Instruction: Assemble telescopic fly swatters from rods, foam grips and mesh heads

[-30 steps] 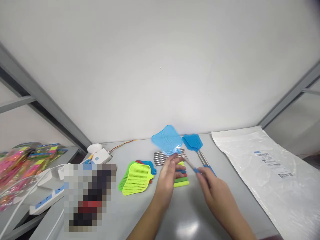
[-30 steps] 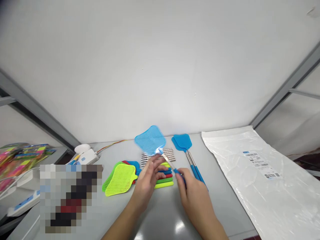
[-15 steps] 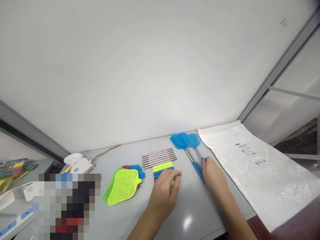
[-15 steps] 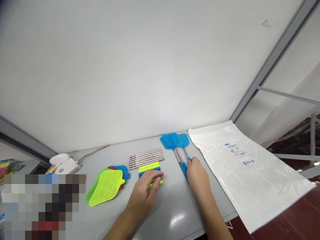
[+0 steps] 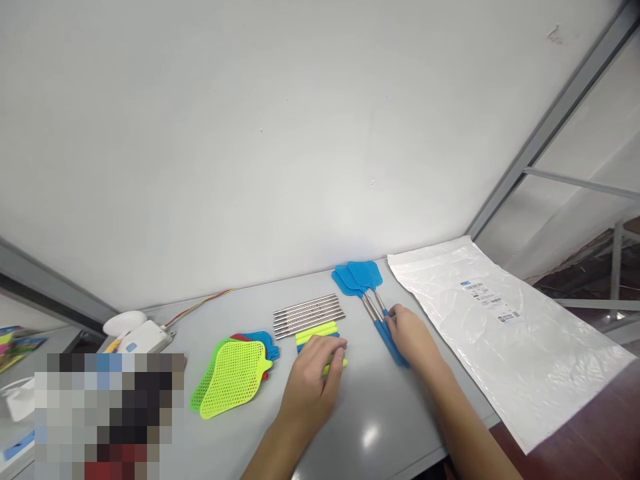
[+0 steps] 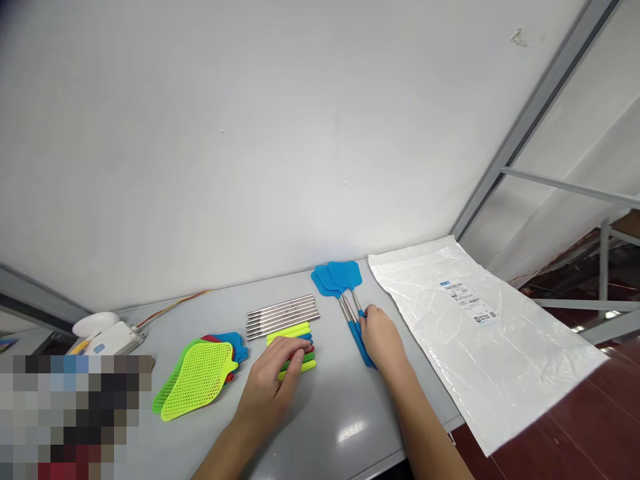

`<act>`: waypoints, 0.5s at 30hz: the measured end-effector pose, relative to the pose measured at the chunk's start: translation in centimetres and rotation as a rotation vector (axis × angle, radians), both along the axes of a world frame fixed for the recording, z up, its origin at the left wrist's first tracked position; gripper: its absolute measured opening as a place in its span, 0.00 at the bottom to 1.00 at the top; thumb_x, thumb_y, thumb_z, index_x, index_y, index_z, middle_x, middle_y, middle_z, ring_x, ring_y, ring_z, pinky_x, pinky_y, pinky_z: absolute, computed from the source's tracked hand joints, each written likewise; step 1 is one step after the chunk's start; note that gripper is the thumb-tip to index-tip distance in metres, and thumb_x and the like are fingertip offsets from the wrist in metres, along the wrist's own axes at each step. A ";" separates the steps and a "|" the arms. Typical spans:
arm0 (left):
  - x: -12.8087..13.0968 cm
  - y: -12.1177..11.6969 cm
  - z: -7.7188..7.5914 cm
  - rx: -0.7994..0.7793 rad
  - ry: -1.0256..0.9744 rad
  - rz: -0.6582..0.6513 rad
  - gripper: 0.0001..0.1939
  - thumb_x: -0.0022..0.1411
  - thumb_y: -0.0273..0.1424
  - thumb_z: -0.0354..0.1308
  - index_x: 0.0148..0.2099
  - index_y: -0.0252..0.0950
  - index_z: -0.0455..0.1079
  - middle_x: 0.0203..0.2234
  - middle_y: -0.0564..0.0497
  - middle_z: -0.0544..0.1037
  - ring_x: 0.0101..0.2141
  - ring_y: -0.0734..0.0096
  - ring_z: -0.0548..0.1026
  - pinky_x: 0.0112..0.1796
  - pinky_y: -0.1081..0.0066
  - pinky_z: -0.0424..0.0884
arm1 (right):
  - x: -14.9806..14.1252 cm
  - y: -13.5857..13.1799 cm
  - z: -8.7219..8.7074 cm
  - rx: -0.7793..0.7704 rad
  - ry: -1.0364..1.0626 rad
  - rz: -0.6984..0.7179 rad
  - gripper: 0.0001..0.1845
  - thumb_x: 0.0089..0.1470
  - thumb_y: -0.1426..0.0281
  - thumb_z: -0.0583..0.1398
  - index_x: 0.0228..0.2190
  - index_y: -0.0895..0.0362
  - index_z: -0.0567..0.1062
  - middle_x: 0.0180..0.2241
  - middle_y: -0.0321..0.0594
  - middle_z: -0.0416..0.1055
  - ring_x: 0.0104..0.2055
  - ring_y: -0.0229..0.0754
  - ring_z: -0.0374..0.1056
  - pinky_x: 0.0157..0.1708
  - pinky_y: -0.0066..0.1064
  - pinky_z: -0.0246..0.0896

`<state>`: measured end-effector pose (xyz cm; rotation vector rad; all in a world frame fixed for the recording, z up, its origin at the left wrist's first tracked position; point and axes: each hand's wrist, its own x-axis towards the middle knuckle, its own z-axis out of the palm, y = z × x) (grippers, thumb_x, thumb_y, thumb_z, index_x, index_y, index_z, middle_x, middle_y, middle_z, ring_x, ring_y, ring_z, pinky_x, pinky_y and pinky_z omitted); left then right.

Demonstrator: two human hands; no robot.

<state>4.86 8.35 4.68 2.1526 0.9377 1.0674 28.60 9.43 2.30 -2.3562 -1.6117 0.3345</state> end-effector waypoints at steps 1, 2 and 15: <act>0.0 0.0 0.0 0.000 0.000 0.002 0.09 0.67 0.27 0.48 0.45 0.38 0.69 0.37 0.48 0.76 0.40 0.66 0.71 0.42 0.64 0.67 | 0.0 0.1 0.1 -0.001 0.000 -0.003 0.09 0.61 0.67 0.52 0.37 0.58 0.69 0.34 0.43 0.72 0.36 0.43 0.68 0.33 0.29 0.51; -0.1 0.1 0.0 0.002 0.000 0.004 0.09 0.67 0.27 0.48 0.45 0.38 0.69 0.37 0.48 0.76 0.40 0.66 0.71 0.42 0.64 0.68 | -0.1 0.2 0.2 -0.001 0.001 -0.008 0.09 0.61 0.67 0.52 0.37 0.58 0.69 0.34 0.44 0.72 0.36 0.43 0.68 0.32 0.29 0.51; -1.0 0.8 0.6 -0.010 0.039 0.100 0.09 0.67 0.29 0.48 0.43 0.39 0.69 0.37 0.50 0.76 0.40 0.67 0.72 0.43 0.66 0.67 | 0.3 -2.0 0.5 0.066 0.109 -0.013 0.18 0.64 0.64 0.45 0.38 0.59 0.71 0.34 0.45 0.74 0.37 0.44 0.69 0.35 0.31 0.55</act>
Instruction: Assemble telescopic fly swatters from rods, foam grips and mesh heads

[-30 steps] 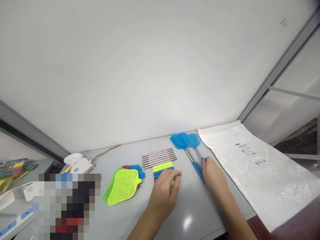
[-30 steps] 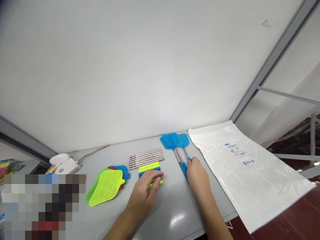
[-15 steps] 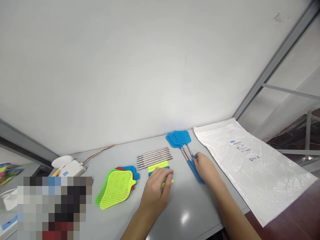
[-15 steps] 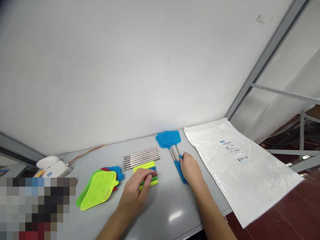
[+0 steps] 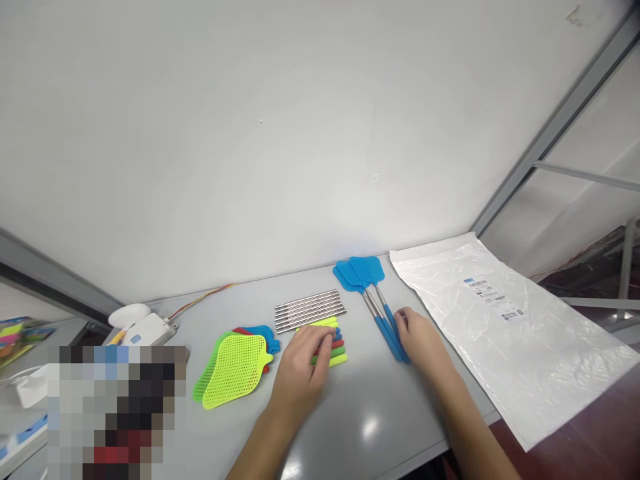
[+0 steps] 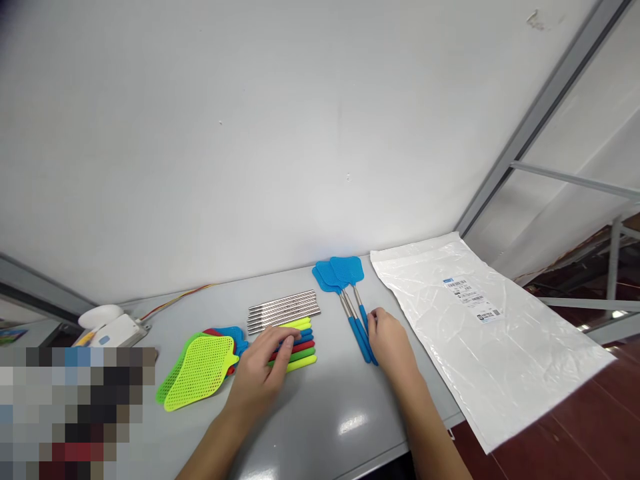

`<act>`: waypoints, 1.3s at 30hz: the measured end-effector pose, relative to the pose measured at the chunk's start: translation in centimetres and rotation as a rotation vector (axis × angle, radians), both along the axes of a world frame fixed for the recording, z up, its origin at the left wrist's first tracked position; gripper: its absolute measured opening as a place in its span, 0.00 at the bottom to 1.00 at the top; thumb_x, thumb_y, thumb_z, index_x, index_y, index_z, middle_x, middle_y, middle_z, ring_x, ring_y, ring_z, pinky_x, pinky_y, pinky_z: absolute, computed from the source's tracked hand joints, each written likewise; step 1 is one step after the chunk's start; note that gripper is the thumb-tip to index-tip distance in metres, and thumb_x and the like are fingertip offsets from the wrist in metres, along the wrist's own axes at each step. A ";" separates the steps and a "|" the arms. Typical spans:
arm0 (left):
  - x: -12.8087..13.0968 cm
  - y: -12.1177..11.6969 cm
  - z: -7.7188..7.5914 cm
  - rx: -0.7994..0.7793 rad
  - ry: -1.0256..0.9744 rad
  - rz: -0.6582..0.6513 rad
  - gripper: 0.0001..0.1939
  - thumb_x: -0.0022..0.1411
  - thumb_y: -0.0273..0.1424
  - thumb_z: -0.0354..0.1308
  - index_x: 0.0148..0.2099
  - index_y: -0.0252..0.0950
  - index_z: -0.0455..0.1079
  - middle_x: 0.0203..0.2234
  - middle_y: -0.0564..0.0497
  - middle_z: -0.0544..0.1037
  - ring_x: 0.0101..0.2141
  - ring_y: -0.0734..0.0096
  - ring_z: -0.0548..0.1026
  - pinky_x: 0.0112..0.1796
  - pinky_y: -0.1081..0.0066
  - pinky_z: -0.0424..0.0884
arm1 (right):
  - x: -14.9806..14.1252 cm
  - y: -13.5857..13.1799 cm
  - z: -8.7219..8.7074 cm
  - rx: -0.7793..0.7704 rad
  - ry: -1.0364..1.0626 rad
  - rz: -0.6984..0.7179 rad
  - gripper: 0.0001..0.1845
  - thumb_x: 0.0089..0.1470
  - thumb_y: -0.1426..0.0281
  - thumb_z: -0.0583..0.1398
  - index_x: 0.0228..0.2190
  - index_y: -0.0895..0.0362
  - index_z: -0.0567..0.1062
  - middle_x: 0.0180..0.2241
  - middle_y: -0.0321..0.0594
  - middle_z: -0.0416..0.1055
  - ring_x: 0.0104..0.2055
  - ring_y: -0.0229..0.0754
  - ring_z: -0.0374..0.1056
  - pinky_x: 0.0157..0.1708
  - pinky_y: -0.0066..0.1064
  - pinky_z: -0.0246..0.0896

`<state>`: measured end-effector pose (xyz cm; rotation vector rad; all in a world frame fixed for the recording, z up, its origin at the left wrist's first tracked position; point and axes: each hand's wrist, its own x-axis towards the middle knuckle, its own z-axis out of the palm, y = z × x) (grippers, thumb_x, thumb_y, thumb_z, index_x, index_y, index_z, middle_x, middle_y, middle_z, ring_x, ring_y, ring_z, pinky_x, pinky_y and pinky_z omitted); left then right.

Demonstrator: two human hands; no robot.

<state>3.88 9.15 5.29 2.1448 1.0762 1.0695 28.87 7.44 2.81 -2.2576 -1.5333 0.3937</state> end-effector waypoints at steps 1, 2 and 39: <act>-0.1 0.1 0.1 0.004 0.005 0.011 0.08 0.67 0.29 0.49 0.43 0.39 0.69 0.37 0.50 0.76 0.40 0.67 0.72 0.43 0.66 0.67 | 0.0 -0.5 -0.1 0.007 0.011 0.004 0.18 0.64 0.64 0.45 0.38 0.58 0.71 0.34 0.44 0.74 0.37 0.44 0.69 0.36 0.31 0.55; -0.3 0.2 0.1 0.010 0.009 0.023 0.08 0.67 0.30 0.49 0.43 0.39 0.69 0.37 0.51 0.76 0.40 0.67 0.72 0.43 0.66 0.67 | 0.0 -1.0 -0.2 0.011 0.021 0.007 0.18 0.64 0.63 0.45 0.38 0.58 0.71 0.35 0.44 0.73 0.37 0.43 0.69 0.36 0.31 0.56; 9.1 -2.4 -3.2 0.252 0.584 -0.134 0.05 0.65 0.31 0.53 0.40 0.39 0.70 0.37 0.48 0.75 0.39 0.61 0.68 0.38 0.58 0.58 | 1.8 -6.4 -3.5 0.300 0.094 0.360 0.21 0.60 0.59 0.55 0.52 0.54 0.72 0.29 0.38 0.66 0.34 0.43 0.65 0.36 0.35 0.66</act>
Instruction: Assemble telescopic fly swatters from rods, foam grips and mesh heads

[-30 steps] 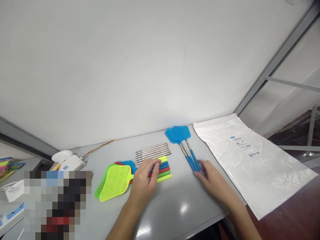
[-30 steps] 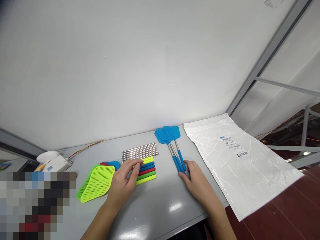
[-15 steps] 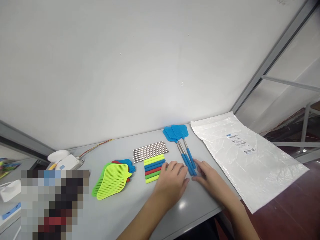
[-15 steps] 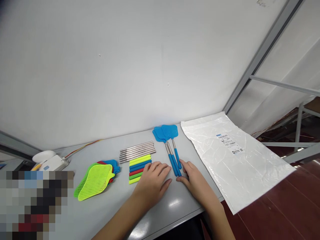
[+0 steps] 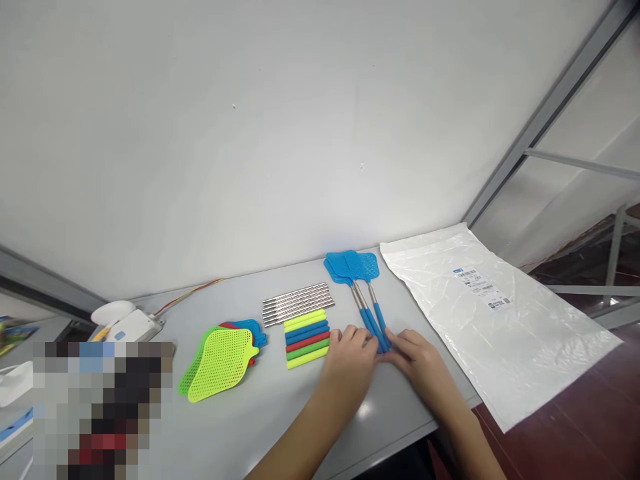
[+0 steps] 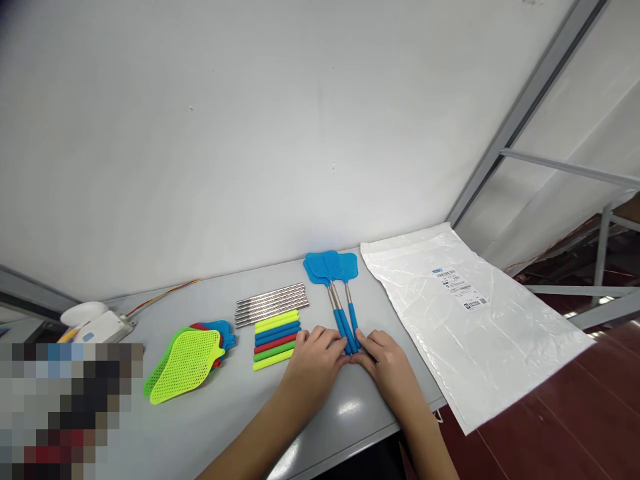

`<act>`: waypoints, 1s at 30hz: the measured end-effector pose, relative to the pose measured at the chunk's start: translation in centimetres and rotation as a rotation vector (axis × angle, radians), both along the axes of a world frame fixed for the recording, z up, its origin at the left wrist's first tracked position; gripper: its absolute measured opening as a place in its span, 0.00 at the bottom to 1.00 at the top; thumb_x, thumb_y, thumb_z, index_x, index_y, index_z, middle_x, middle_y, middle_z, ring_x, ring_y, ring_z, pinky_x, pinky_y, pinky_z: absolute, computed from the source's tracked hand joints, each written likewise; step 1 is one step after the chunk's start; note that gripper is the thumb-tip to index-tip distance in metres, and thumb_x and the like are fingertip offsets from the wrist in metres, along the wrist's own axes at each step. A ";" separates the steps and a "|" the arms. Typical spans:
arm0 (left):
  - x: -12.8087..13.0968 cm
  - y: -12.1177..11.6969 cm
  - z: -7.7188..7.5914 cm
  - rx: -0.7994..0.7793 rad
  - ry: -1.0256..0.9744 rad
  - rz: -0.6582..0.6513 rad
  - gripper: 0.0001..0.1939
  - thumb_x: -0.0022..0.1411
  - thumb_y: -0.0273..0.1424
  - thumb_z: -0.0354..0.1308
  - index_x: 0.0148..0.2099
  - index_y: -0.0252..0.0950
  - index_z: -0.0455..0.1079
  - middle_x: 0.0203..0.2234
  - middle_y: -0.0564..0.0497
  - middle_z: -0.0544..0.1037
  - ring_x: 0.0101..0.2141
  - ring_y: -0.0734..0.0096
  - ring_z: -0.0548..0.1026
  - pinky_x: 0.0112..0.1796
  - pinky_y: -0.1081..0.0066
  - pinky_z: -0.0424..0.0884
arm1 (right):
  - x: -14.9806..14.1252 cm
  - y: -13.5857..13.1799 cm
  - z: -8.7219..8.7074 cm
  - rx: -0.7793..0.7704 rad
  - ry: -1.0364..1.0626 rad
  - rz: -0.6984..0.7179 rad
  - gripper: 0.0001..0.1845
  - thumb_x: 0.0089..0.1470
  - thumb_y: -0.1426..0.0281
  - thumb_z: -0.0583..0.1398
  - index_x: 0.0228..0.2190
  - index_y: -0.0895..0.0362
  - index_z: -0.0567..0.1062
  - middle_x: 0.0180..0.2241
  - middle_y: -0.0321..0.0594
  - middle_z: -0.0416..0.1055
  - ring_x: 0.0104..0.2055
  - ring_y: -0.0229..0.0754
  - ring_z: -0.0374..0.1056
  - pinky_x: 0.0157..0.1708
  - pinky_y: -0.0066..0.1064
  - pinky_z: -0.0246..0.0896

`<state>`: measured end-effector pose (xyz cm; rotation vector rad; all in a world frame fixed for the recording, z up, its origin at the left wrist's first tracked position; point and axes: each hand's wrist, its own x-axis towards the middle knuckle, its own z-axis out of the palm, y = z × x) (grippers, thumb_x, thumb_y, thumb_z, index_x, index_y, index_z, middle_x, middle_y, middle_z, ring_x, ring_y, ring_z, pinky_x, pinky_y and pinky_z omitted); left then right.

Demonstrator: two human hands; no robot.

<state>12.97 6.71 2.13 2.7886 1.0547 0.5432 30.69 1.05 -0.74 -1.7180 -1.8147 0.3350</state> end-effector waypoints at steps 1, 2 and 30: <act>-0.1 -0.1 -0.1 0.006 -0.008 0.002 0.06 0.66 0.30 0.53 0.42 0.39 0.70 0.37 0.48 0.75 0.39 0.61 0.68 0.38 0.58 0.58 | -0.1 0.1 -0.1 0.009 -0.008 0.000 0.21 0.60 0.59 0.55 0.51 0.55 0.73 0.28 0.39 0.66 0.33 0.43 0.65 0.36 0.35 0.66; -0.1 -0.2 -0.2 0.009 -0.011 0.002 0.07 0.66 0.29 0.52 0.44 0.39 0.69 0.38 0.48 0.75 0.39 0.61 0.68 0.38 0.58 0.58 | -0.1 0.1 -0.1 0.015 -0.014 -0.003 0.21 0.60 0.58 0.55 0.50 0.55 0.73 0.28 0.39 0.66 0.33 0.43 0.65 0.35 0.35 0.65; 2.7 1.2 0.7 -0.005 0.031 0.278 0.09 0.62 0.29 0.50 0.45 0.36 0.66 0.41 0.45 0.71 0.41 0.57 0.67 0.41 0.56 0.61 | -2.2 4.4 1.8 -0.350 -0.054 -0.236 0.23 0.63 0.63 0.43 0.53 0.60 0.64 0.43 0.49 0.75 0.44 0.50 0.71 0.40 0.37 0.61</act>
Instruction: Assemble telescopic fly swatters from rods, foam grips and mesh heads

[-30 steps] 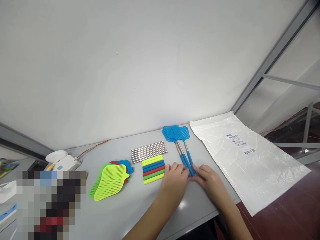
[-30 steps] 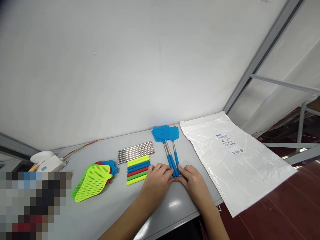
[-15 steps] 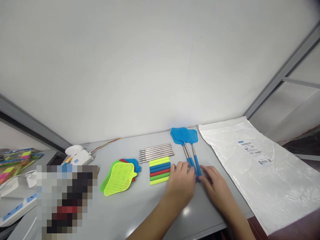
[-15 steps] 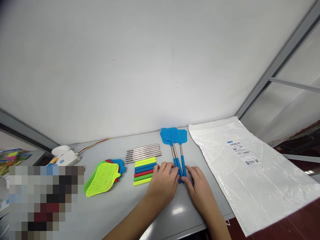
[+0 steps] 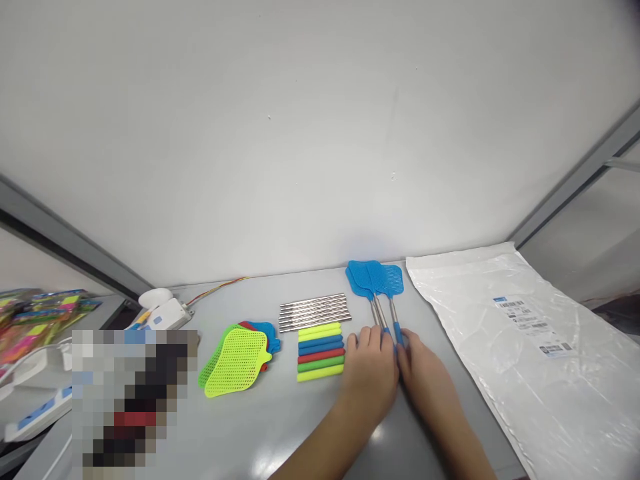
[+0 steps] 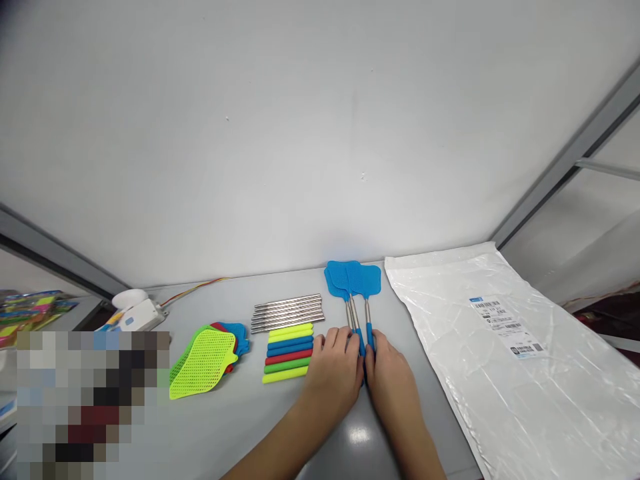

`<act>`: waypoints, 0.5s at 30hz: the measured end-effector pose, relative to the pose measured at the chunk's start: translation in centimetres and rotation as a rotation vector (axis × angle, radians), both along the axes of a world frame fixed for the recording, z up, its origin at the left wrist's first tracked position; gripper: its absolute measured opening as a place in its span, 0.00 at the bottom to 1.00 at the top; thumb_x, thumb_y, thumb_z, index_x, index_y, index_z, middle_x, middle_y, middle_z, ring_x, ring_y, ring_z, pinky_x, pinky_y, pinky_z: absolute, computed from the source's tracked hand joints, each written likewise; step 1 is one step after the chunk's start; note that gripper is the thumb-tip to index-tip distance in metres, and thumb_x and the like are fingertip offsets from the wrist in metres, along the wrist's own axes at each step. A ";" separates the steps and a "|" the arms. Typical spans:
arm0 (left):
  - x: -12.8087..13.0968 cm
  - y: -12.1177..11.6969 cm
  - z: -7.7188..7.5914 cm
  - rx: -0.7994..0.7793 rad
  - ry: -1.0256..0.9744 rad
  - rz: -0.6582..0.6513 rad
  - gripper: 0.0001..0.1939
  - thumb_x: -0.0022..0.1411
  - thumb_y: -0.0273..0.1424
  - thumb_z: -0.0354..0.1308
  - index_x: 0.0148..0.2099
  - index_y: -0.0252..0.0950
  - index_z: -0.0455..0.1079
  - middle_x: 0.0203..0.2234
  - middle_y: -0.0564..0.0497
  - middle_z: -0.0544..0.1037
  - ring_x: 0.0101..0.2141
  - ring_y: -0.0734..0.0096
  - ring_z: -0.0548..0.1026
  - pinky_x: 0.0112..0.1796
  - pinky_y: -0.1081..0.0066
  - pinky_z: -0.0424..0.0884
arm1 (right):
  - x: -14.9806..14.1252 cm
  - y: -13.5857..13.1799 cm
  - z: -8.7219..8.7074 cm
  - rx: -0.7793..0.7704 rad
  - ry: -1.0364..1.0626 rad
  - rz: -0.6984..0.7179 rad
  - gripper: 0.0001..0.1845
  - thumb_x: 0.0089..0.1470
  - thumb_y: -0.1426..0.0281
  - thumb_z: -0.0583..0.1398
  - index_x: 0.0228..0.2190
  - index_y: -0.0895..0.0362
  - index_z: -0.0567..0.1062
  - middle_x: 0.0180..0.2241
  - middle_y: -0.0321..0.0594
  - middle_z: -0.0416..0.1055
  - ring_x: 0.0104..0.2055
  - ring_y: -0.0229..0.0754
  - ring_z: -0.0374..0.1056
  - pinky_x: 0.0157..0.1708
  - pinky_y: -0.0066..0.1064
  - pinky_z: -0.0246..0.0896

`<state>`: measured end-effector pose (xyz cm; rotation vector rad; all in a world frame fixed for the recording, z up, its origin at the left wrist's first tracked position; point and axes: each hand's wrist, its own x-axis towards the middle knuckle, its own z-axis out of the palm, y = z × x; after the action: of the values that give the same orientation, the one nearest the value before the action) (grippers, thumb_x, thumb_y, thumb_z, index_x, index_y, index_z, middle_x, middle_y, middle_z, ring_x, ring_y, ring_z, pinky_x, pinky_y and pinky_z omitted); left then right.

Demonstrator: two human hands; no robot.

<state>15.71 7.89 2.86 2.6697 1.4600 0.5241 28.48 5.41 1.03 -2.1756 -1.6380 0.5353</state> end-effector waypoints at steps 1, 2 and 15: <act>0.0 0.0 0.0 -0.006 0.000 0.005 0.10 0.62 0.30 0.50 0.46 0.36 0.66 0.41 0.45 0.71 0.41 0.57 0.67 0.41 0.56 0.61 | 0.1 0.0 -0.2 0.011 0.006 0.005 0.23 0.62 0.63 0.44 0.53 0.60 0.64 0.43 0.49 0.75 0.43 0.50 0.71 0.39 0.36 0.61; 0.0 0.0 -0.1 -0.011 -0.001 0.008 0.11 0.63 0.30 0.50 0.47 0.36 0.66 0.41 0.45 0.71 0.41 0.56 0.67 0.41 0.56 0.62 | 0.1 -0.1 -0.3 0.020 0.013 0.008 0.23 0.62 0.62 0.44 0.53 0.60 0.64 0.43 0.49 0.75 0.43 0.50 0.71 0.39 0.36 0.61; -11.9 -3.0 2.6 0.026 -0.196 -0.042 0.15 0.64 0.28 0.49 0.53 0.39 0.65 0.44 0.46 0.72 0.41 0.60 0.67 0.40 0.60 0.64 | -0.1 -1.5 -0.5 0.195 0.071 -0.102 0.24 0.59 0.51 0.50 0.49 0.52 0.67 0.25 0.34 0.68 0.28 0.43 0.68 0.27 0.32 0.61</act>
<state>3.82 4.94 5.46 2.5756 1.3494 0.7814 28.41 3.90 0.56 -2.0602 -1.4683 0.4017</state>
